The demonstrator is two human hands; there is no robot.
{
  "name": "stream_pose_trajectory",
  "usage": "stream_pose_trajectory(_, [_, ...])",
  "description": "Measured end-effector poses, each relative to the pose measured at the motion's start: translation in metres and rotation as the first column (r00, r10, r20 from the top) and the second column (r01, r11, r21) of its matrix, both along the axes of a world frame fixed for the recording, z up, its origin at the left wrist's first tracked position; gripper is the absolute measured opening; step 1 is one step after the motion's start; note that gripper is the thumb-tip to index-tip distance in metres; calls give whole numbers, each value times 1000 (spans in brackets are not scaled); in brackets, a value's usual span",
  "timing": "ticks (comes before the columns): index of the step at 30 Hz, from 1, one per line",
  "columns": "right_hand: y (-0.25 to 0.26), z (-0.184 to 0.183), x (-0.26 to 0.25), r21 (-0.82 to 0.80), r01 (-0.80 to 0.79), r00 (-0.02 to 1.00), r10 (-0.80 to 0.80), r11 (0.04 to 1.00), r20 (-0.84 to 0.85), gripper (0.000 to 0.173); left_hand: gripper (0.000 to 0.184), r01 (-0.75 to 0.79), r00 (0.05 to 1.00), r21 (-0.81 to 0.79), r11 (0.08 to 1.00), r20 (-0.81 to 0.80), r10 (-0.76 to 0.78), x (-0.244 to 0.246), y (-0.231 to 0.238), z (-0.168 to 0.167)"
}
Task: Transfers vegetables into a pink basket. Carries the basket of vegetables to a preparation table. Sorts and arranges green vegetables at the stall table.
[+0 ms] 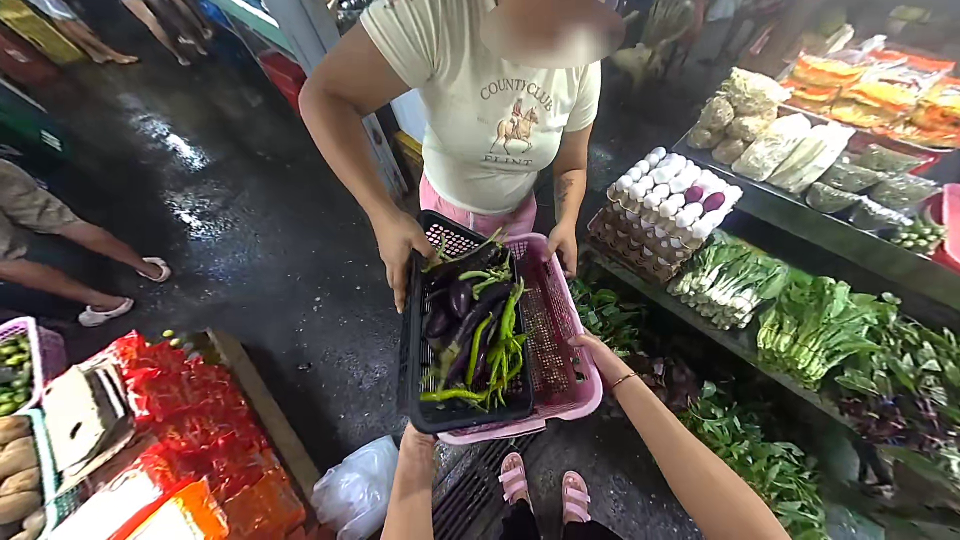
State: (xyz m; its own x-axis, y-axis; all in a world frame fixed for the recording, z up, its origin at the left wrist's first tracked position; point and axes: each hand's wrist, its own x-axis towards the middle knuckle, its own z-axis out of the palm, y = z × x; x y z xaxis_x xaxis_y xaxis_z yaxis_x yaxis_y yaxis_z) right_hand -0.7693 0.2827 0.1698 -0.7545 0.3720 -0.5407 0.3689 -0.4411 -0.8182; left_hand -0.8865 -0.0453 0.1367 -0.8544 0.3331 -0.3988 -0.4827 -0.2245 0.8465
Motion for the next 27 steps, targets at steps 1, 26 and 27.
stream_pose_trajectory(1, [-2,2,-4,0,-2,1000,2,1000,-4,70,5,5,1000,91,996,-21,-3,1,-5,1])
stream_pose_trajectory(26, [-20,36,-26,91,-184,962,198,979,-188,55,73,-46,996,94,995,-66,52,8,-10,27])
stream_pose_trajectory(27, [-21,36,-26,91,-172,961,187,981,-204,50,75,-45,995,101,994,-81,53,8,-11,30])
